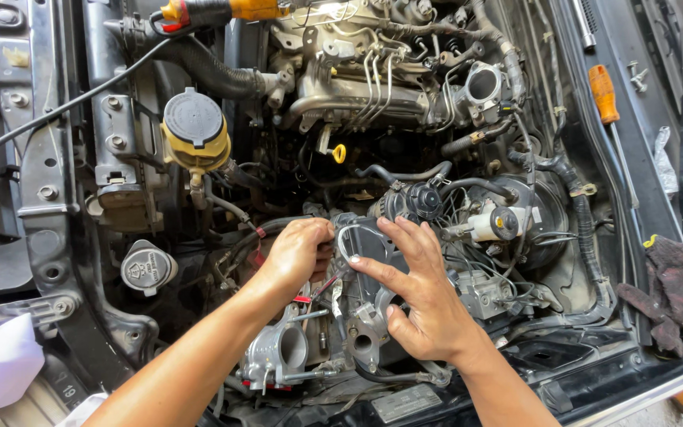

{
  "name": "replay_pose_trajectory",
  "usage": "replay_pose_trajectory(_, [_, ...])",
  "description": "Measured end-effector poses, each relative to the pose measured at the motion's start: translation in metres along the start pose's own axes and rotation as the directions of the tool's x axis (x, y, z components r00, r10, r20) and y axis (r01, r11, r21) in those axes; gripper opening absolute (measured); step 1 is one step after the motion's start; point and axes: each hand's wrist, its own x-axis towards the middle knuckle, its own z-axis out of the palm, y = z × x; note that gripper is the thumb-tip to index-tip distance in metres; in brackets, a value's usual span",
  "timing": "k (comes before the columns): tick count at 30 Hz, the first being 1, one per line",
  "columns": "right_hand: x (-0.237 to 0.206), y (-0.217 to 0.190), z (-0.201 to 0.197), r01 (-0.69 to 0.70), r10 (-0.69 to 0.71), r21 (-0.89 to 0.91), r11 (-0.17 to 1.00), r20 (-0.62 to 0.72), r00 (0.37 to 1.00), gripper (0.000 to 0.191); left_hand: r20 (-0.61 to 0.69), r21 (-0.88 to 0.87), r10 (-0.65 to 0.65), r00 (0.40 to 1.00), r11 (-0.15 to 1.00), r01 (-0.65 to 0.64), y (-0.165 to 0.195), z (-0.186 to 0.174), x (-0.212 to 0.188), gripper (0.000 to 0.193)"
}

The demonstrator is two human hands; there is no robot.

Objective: The person applies sealant to a throttle body gasket, fits the gasket onto the throttle body, and positions the assembly onto the engine intake manifold. The person then uses a wrench to tighten bolts securing the throttle body to the engine.

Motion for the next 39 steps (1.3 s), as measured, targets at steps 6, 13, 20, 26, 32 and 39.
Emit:
replay_pose_trajectory(6, [-0.001, 0.002, 0.0, -0.01, 0.01, 0.014, 1.0, -0.001, 1.0, 0.066, 0.012, -0.157, -0.17, 0.985, 0.973, 0.17, 0.002, -0.006, 0.006, 0.021])
replay_pose_trajectory(13, [-0.002, 0.003, -0.004, -0.022, 0.022, 0.033, 0.999, 0.003, 1.0, 0.068, 0.029, -0.217, -0.264, 0.964, 0.94, 0.264, 0.008, -0.009, 0.007, 0.029])
replay_pose_trajectory(20, [-0.003, 0.004, -0.007, -0.035, 0.035, 0.02, 0.999, 0.001, 0.999, 0.069, 0.031, -0.247, -0.249, 0.968, 0.936, 0.249, 0.013, -0.012, 0.007, 0.031])
replay_pose_trajectory(26, [0.0, 0.008, -0.013, -0.04, 0.038, -0.037, 0.999, -0.06, 0.997, 0.059, -0.073, -0.276, -0.158, 0.985, 0.952, 0.132, 0.009, -0.022, 0.017, 0.029])
replay_pose_trajectory(32, [-0.001, 0.022, -0.013, -0.238, 0.244, 0.057, 0.97, -0.285, 0.927, 0.043, -0.178, 0.031, 0.203, 0.963, 0.979, -0.201, -0.007, -0.028, 0.026, 0.023])
replay_pose_trajectory(39, [-0.021, 0.129, -0.056, -0.26, 0.466, 0.388, 0.884, -0.691, 0.552, 0.031, -0.115, 0.103, 0.257, 0.96, 0.964, -0.246, -0.005, -0.025, 0.029, 0.02])
